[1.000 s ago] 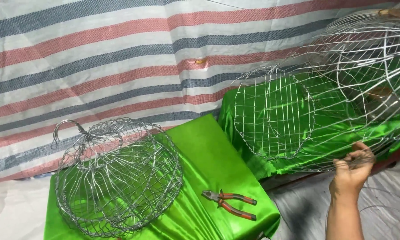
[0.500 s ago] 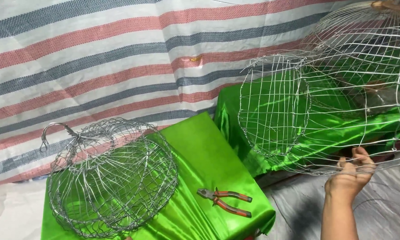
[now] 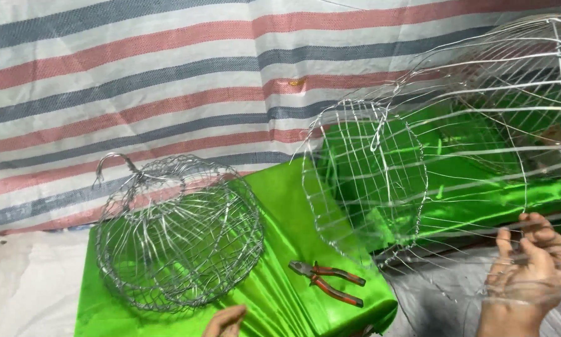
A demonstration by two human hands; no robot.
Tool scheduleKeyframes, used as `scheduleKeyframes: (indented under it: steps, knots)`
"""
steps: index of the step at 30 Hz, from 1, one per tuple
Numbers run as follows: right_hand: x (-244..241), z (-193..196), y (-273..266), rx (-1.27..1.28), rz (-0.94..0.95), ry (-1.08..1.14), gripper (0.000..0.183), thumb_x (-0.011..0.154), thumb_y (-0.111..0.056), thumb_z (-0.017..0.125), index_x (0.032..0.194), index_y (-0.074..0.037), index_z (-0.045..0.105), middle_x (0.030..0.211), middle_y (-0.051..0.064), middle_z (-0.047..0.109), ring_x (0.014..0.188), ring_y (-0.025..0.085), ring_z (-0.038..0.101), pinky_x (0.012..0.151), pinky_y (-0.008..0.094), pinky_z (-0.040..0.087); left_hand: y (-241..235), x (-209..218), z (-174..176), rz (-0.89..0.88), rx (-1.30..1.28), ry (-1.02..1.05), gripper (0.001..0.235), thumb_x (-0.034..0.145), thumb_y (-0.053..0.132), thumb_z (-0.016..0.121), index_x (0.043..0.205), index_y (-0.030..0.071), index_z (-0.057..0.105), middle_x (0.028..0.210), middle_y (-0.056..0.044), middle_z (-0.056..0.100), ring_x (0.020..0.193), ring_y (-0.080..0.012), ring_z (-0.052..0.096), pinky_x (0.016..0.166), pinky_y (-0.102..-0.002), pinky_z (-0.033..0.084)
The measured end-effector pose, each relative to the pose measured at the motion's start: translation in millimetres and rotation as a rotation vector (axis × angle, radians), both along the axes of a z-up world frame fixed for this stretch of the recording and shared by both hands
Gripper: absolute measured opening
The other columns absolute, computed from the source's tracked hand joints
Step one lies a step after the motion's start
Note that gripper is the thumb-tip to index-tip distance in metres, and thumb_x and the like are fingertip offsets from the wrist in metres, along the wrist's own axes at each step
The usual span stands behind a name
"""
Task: Adjusting the wire spacing and overall structure of a wire birdcage using hands and pliers.
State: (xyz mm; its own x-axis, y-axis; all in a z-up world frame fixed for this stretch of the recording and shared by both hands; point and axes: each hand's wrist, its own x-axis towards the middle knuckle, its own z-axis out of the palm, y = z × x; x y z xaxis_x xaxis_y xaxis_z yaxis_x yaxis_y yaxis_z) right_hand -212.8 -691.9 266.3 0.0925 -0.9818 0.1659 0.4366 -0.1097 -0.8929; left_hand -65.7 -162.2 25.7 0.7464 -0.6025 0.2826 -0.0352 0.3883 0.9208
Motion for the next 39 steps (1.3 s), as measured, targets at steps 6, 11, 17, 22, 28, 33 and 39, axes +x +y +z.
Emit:
scheduleKeyframes:
  steps: [6, 11, 17, 22, 28, 33, 39]
  knots:
    - [-16, -20, -5, -0.27, 0.353, 0.167, 0.029, 0.099, -0.009, 0.035, 0.118, -0.03, 0.039, 0.159, -0.008, 0.045, 0.159, 0.01, 0.046, 0.132, 0.053, 0.04, -135, 9, 260, 0.276, -0.119, 0.873, 0.05, 0.103, 0.025, 0.031, 0.131, -0.005, 0.059, 0.142, -0.027, 0.065, 0.129, -0.0429, 0.063, 0.111, -0.053, 0.046]
    - [-21, -55, -24, -0.315, 0.498, 0.16, 0.039, 0.106, -0.016, 0.038, 0.144, -0.022, 0.035, 0.172, 0.003, 0.038, 0.174, 0.021, 0.036, 0.14, 0.047, 0.041, -162, 19, 272, 0.173, -0.341, 1.128, 0.065, 0.1, 0.048, 0.034, 0.138, 0.0, 0.056, 0.15, -0.026, 0.058, 0.132, -0.041, 0.057, 0.106, -0.057, 0.046]
    - [-24, -56, -15, -0.239, 0.499, 0.11, 0.031, 0.097, -0.007, 0.043, 0.117, -0.03, 0.046, 0.164, -0.004, 0.048, 0.166, 0.017, 0.049, 0.133, 0.049, 0.047, -164, 14, 234, -0.261, -0.769, 0.697, 0.108, 0.086, 0.089, 0.023, 0.155, 0.008, 0.041, 0.164, -0.023, 0.024, 0.149, -0.0444, 0.024, 0.116, -0.067, 0.023]
    - [-23, -36, 13, -0.218, 0.462, 0.104, 0.036, 0.091, -0.001, 0.041, 0.118, -0.024, 0.047, 0.159, 0.006, 0.05, 0.157, 0.022, 0.053, 0.126, 0.048, 0.052, -166, 13, 246, -0.05, -0.647, 0.878, 0.106, 0.085, 0.086, 0.021, 0.145, 0.002, 0.049, 0.152, -0.031, 0.047, 0.128, -0.0422, 0.051, 0.098, -0.057, 0.046]
    - [-15, 21, 54, -0.072, 0.515, -0.057, 0.019, 0.079, -0.009, 0.065, 0.097, -0.011, 0.062, 0.138, 0.01, 0.063, 0.138, 0.022, 0.065, 0.112, 0.034, 0.063, -167, 16, 222, 0.126, -0.635, 0.925, 0.085, 0.1, 0.072, 0.021, 0.137, 0.001, 0.05, 0.136, -0.033, 0.058, 0.115, -0.0413, 0.057, 0.094, -0.057, 0.046]
    - [-2, 43, 82, -0.052, 0.381, 0.018, 0.024, 0.08, 0.002, 0.056, 0.095, -0.017, 0.06, 0.129, 0.007, 0.066, 0.133, 0.02, 0.068, 0.103, 0.026, 0.064, -164, 20, 207, 0.127, -0.701, 0.792, 0.07, 0.099, 0.063, 0.038, 0.125, 0.001, 0.058, 0.13, -0.035, 0.06, 0.114, -0.0456, 0.059, 0.101, -0.058, 0.045]
    - [5, 48, 86, -0.088, 0.244, 0.124, 0.024, 0.077, 0.004, 0.051, 0.093, -0.014, 0.052, 0.128, 0.009, 0.066, 0.131, 0.022, 0.069, 0.1, 0.027, 0.066, -161, 18, 217, 0.013, -0.768, 0.961, 0.085, 0.091, 0.078, 0.042, 0.133, 0.004, 0.053, 0.143, -0.034, 0.051, 0.121, -0.0448, 0.056, 0.098, -0.059, 0.047]
